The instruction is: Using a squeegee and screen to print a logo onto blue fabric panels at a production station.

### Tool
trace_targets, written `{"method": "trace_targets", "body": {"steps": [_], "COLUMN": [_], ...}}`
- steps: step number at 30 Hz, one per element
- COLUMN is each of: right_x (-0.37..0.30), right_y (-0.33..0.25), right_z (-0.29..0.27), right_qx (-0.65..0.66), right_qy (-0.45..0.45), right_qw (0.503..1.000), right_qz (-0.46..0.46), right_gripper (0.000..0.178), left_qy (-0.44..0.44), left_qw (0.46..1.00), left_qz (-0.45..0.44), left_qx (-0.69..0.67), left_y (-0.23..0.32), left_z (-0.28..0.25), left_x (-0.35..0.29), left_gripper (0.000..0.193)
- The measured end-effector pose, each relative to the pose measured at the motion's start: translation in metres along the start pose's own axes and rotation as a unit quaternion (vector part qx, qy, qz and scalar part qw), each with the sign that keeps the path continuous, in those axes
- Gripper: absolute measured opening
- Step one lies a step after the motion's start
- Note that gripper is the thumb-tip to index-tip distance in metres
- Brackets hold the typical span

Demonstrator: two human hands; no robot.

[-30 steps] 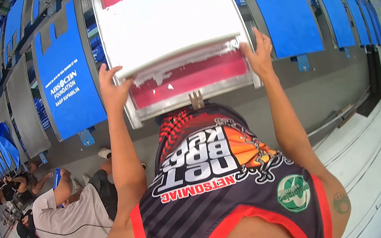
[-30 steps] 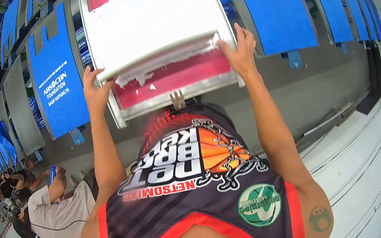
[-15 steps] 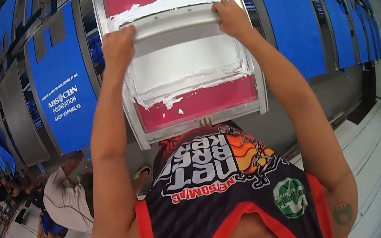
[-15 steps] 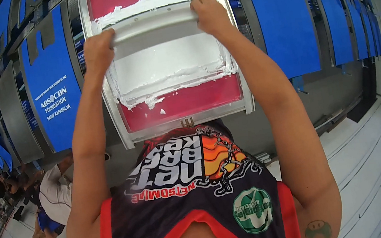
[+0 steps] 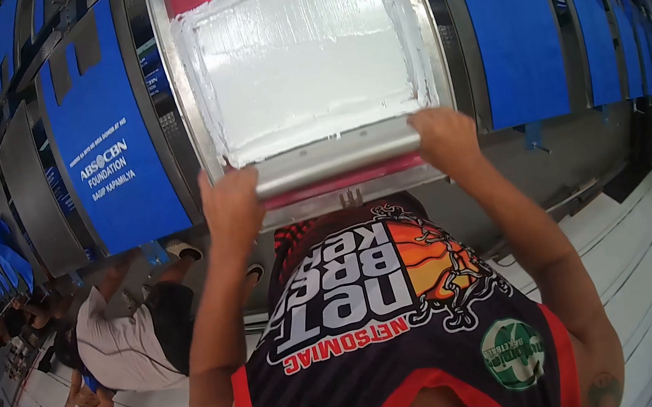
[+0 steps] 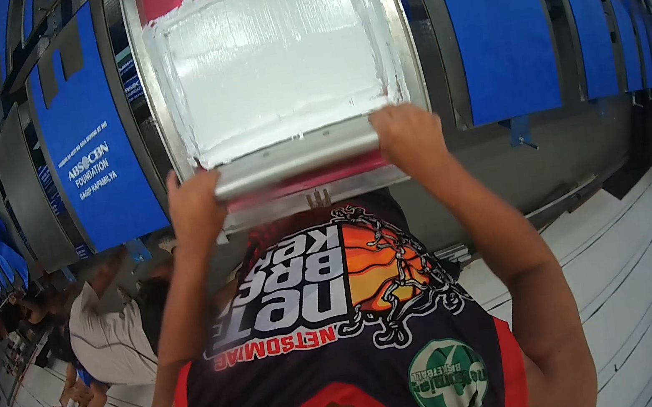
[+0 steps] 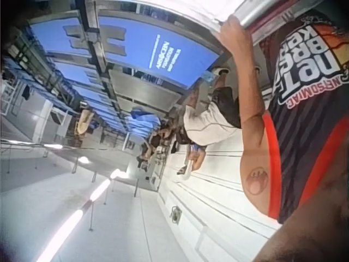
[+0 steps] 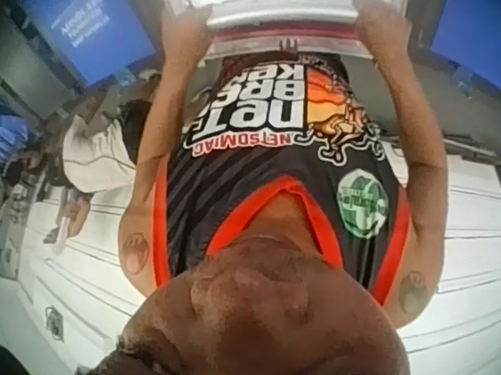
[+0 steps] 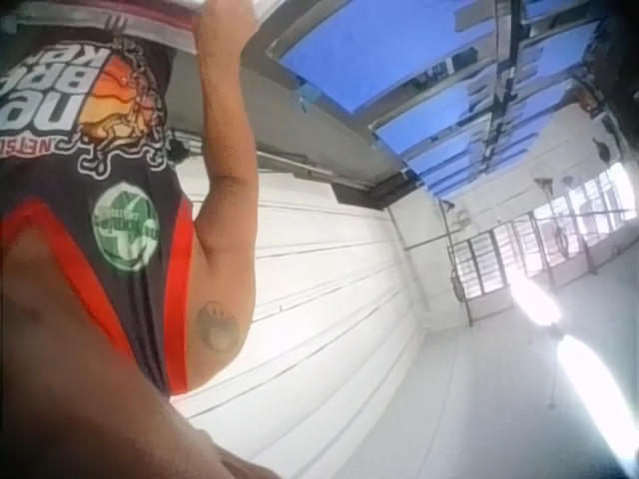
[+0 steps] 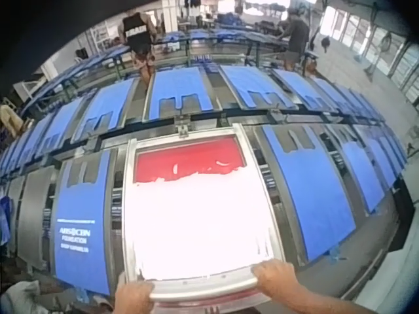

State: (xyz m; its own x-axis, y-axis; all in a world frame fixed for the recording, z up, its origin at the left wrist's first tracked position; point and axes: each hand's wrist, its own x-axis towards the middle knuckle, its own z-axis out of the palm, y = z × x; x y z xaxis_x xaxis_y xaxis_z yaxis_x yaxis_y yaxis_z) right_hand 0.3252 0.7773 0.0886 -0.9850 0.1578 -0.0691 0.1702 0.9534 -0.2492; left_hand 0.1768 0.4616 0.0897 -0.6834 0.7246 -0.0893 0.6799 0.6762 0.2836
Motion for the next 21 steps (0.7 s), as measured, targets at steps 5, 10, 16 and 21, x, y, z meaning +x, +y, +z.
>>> {"method": "trace_targets", "body": {"steps": [5, 10, 16, 21], "right_x": [0.109, 0.189, 0.043, 0.202], "right_y": [0.042, 0.048, 0.018, 0.054], "right_z": [0.008, -0.027, -0.002, -0.027], "right_qx": [-0.089, -0.112, -0.036, -0.137], "right_qy": [0.012, -0.071, 0.008, -0.008], "right_qw": [0.996, 0.991, 0.999, 0.990], "right_qz": [0.022, 0.013, 0.025, 0.028], "right_gripper": [0.010, 0.019, 0.031, 0.024], "left_qy": [0.110, 0.034, 0.054, 0.100], "left_qw": [0.987, 0.996, 0.996, 0.990], "left_qz": [0.050, 0.021, 0.046, 0.030], "left_qx": [0.107, 0.079, 0.047, 0.091], "left_y": [-0.046, -0.070, -0.020, -0.072], "left_z": [0.015, -0.030, 0.004, -0.018], "left_x": [0.104, 0.182, 0.061, 0.195], "left_gripper": [0.017, 0.018, 0.017, 0.015]}}
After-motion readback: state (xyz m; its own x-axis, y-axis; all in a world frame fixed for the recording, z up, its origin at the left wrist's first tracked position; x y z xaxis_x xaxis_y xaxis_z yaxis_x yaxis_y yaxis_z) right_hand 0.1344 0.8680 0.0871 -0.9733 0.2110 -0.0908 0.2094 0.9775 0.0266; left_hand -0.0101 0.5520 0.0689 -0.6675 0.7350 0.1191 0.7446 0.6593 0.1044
